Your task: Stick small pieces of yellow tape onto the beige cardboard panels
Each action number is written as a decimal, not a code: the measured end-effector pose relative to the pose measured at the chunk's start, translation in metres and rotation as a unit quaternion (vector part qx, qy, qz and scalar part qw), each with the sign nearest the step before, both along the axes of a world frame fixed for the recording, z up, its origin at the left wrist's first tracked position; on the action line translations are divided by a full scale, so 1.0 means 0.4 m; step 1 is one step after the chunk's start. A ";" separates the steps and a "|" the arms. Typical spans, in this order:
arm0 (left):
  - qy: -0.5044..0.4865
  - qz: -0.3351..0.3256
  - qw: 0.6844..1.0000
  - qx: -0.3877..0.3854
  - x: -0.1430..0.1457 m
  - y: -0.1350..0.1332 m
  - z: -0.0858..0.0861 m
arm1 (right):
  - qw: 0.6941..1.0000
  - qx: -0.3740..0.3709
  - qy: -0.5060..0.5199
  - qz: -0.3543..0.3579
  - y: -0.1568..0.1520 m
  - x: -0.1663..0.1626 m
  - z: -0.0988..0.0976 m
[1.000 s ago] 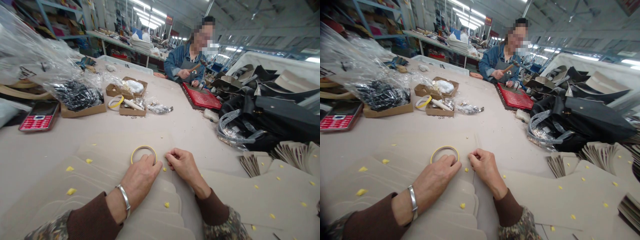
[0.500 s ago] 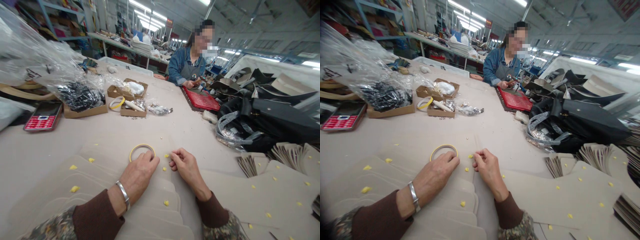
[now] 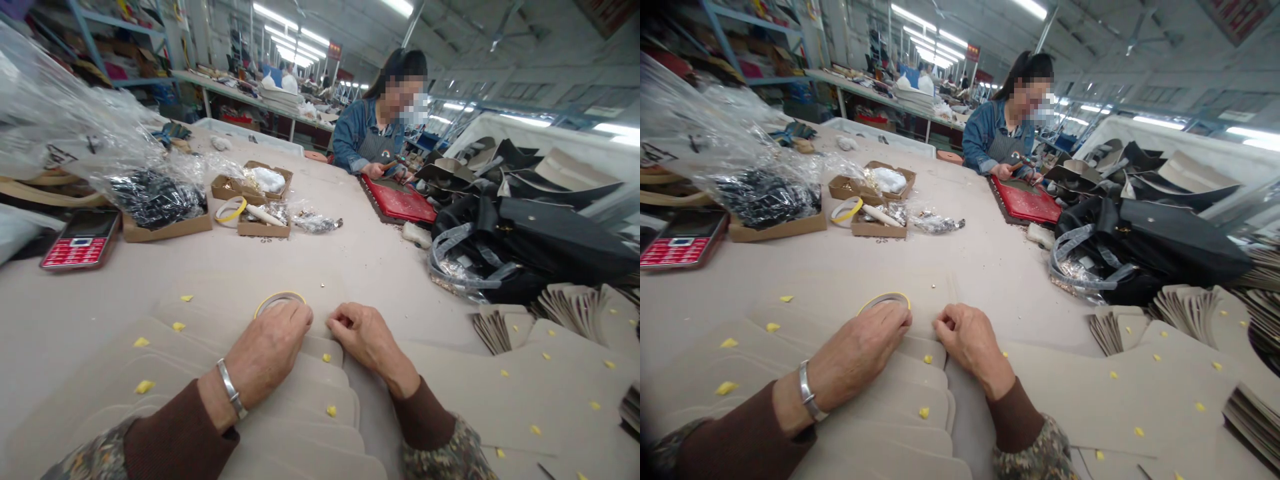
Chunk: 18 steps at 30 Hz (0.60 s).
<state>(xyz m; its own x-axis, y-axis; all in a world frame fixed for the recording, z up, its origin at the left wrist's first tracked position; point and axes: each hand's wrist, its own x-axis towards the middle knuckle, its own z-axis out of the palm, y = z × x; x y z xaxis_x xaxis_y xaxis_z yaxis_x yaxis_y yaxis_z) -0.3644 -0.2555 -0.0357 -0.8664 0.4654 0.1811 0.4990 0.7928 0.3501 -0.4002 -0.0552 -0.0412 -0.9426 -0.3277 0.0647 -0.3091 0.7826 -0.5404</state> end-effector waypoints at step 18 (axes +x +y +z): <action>0.145 -0.016 0.982 0.121 0.016 -0.002 -0.034 | 0.959 -0.169 0.163 0.162 -0.038 0.062 0.026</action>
<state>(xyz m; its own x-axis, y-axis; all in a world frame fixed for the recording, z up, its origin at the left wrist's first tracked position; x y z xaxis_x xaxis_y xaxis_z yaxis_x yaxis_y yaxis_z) -0.3580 -0.2562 -0.0492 -0.7478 0.4037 0.5271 0.6283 0.6868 0.3654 -0.3753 -0.0705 -0.0309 -0.7071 -0.5078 0.4922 -0.7014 0.4148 -0.5797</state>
